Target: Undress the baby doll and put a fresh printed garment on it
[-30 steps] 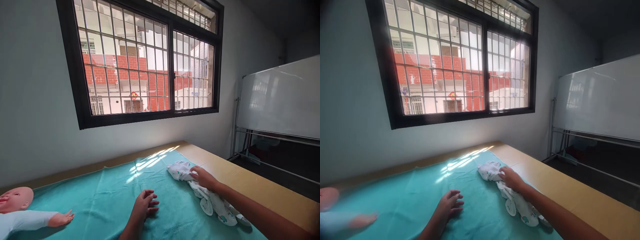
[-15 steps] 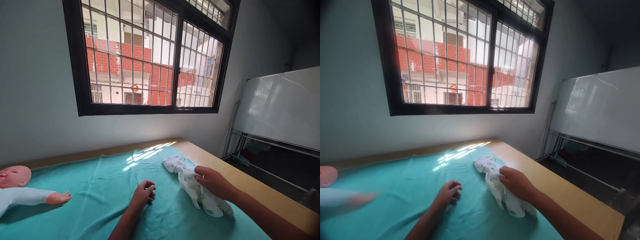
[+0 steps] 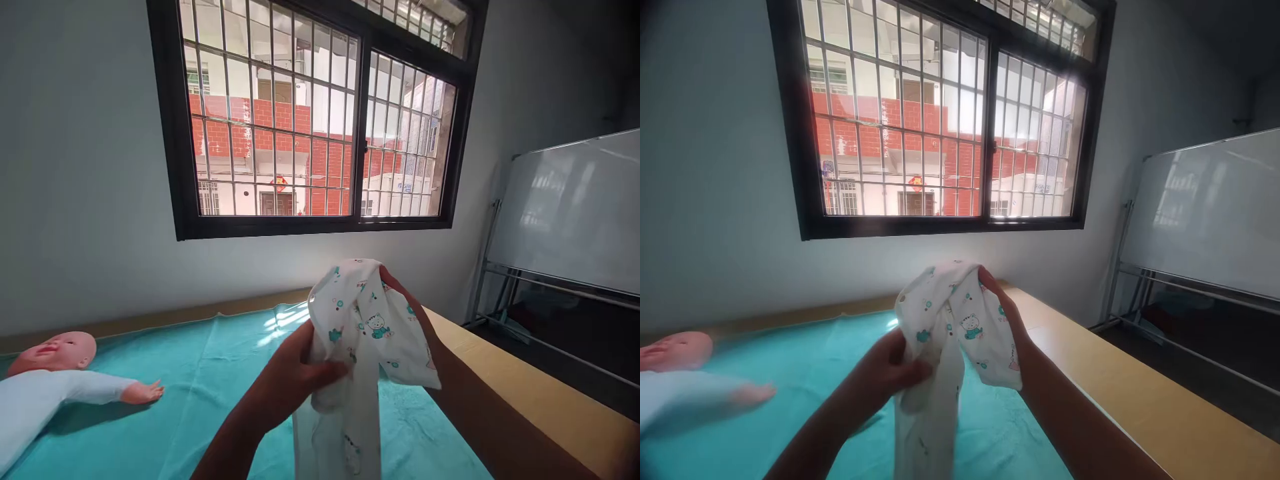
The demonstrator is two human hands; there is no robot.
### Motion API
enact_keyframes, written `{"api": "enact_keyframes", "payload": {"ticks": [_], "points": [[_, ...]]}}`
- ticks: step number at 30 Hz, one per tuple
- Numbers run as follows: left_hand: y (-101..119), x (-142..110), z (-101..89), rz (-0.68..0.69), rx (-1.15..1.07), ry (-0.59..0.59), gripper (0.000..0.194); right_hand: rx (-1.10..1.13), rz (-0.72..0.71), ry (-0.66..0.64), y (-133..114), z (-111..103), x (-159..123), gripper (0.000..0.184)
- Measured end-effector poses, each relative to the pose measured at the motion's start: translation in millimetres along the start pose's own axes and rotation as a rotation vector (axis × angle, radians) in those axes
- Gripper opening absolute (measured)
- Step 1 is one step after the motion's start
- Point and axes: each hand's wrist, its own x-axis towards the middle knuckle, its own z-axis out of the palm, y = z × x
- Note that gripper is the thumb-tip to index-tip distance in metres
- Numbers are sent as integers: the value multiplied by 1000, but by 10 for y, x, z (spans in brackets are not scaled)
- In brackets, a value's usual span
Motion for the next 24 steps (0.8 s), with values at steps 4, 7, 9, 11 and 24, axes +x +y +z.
{"api": "enact_keyframes", "payload": {"ticks": [4, 7, 9, 11, 24], "points": [[214, -38, -132, 29, 38, 353, 40, -9, -108, 119, 107, -60, 112, 34], [327, -119, -298, 87, 12, 510, 41, -292, -271, 155, 167, -104, 181, 28], [375, -170, -349, 121, -89, 548, 41, -557, -417, 234, 174, -75, 158, 26], [388, -196, -321, 127, -212, 517, 45, -678, -465, 237, 163, 21, 70, 26], [106, -24, -469, 206, 176, 280, 59, -411, -173, -36, -36, 463, 194, 14]]}}
